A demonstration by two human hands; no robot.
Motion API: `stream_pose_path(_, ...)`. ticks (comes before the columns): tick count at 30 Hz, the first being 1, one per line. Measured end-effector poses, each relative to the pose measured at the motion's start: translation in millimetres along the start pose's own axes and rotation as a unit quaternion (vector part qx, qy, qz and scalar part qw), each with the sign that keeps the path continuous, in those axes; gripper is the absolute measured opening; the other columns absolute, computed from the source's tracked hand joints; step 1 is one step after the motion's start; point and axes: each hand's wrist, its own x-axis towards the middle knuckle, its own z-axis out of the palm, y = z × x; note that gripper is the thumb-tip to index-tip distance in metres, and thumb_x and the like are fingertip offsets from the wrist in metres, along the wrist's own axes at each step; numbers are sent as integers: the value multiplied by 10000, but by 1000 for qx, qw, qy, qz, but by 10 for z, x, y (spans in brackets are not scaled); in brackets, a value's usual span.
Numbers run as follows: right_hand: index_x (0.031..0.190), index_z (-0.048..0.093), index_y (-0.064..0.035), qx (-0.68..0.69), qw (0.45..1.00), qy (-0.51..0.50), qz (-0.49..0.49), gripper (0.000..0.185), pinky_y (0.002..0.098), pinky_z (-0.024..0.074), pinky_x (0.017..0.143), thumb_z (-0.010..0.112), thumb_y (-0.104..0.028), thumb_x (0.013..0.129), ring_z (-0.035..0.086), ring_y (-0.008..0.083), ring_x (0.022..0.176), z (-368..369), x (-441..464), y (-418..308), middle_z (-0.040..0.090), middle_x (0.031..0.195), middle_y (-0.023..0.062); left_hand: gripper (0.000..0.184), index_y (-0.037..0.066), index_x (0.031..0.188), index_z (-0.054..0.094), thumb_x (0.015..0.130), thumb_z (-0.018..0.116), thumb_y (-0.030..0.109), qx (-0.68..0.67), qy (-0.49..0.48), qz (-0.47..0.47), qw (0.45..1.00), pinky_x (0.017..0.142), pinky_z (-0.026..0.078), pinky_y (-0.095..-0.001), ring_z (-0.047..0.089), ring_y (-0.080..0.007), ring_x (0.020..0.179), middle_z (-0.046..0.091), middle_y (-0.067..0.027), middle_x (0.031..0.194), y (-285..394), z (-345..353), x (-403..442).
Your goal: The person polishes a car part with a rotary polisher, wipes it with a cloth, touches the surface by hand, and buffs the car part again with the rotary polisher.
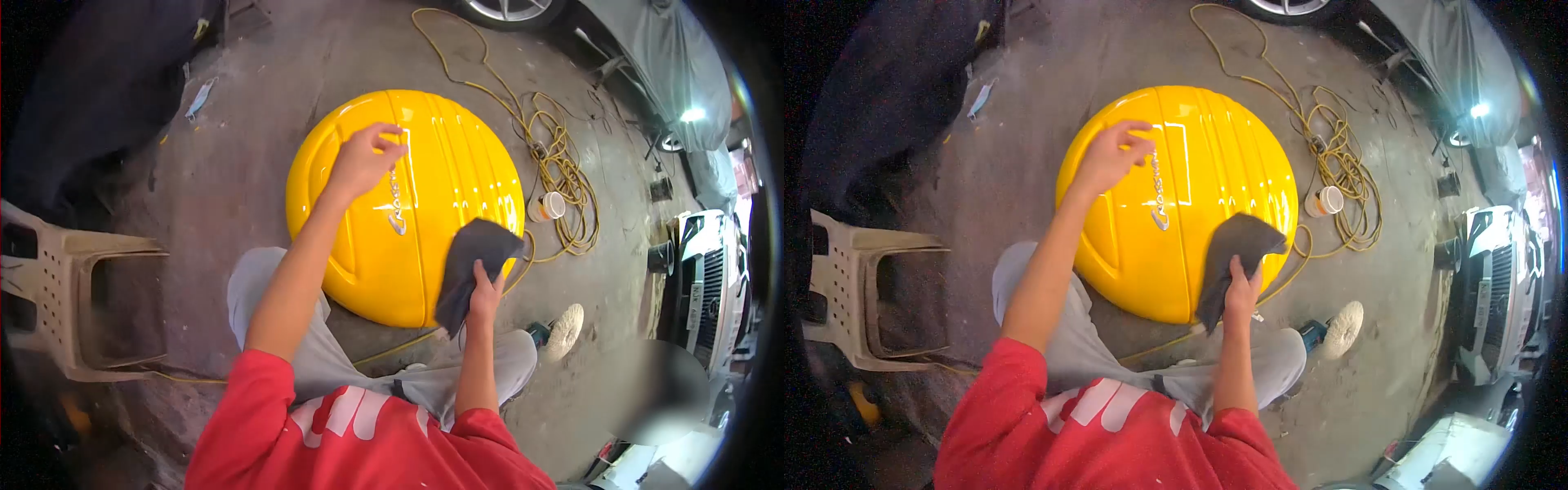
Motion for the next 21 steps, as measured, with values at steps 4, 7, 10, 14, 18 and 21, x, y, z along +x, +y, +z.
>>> stream_pose_path(4,1229,548,24,-553,775,-132,-275,496,448,435,942,584,6,735,549,427,1094,587,149,232,599,1170,230,349,45,1138,644,847,699,230,-66,132,-34,989,698,530,-301,687,-175,751,706,-120,908,-175,-685,29)
stream_pose_path(7,1348,478,-19,-594,640,-315,-371,673,559,295,1079,610,-47,688,404,399,1318,616,-63,1048,456,1416,185,339,28,1122,645,854,692,230,-104,190,28,976,695,526,-297,679,-169,749,700,-110,883,-109,-944,-28)
stream_pose_path(10,1432,399,-57,-646,566,-374,-350,786,614,203,1117,610,-78,675,286,357,1424,507,-454,1091,334,1532,143,349,90,1178,638,889,664,283,-111,184,-19,976,710,477,-260,633,-113,809,694,-28,987,-268,-1203,-102)
stream_pose_path(14,1481,316,-76,-711,478,-367,-362,860,605,209,1131,656,-111,691,229,314,1459,995,167,1003,258,1581,91,326,58,1134,648,881,670,261,-78,232,-22,969,695,496,-269,650,-134,775,697,-58,930,-278,-1423,-246)
stream_pose_path(18,1456,359,-78,-648,504,-285,-494,689,578,275,1099,616,-203,829,312,312,1410,2178,1464,1204,344,1535,97,311,27,1090,660,870,677,247,-113,268,-7,957,689,517,-283,679,-162,756,703,-90,875,-293,-1419,-303)
stream_pose_path(21,1465,356,-102,-658,517,-311,-451,676,583,278,1098,596,-172,837,334,322,1405,2265,1365,1167,324,1553,80,320,25,1088,662,870,677,259,-99,256,0,961,694,518,-287,683,-169,756,707,-92,891,-286,-1416,-301)
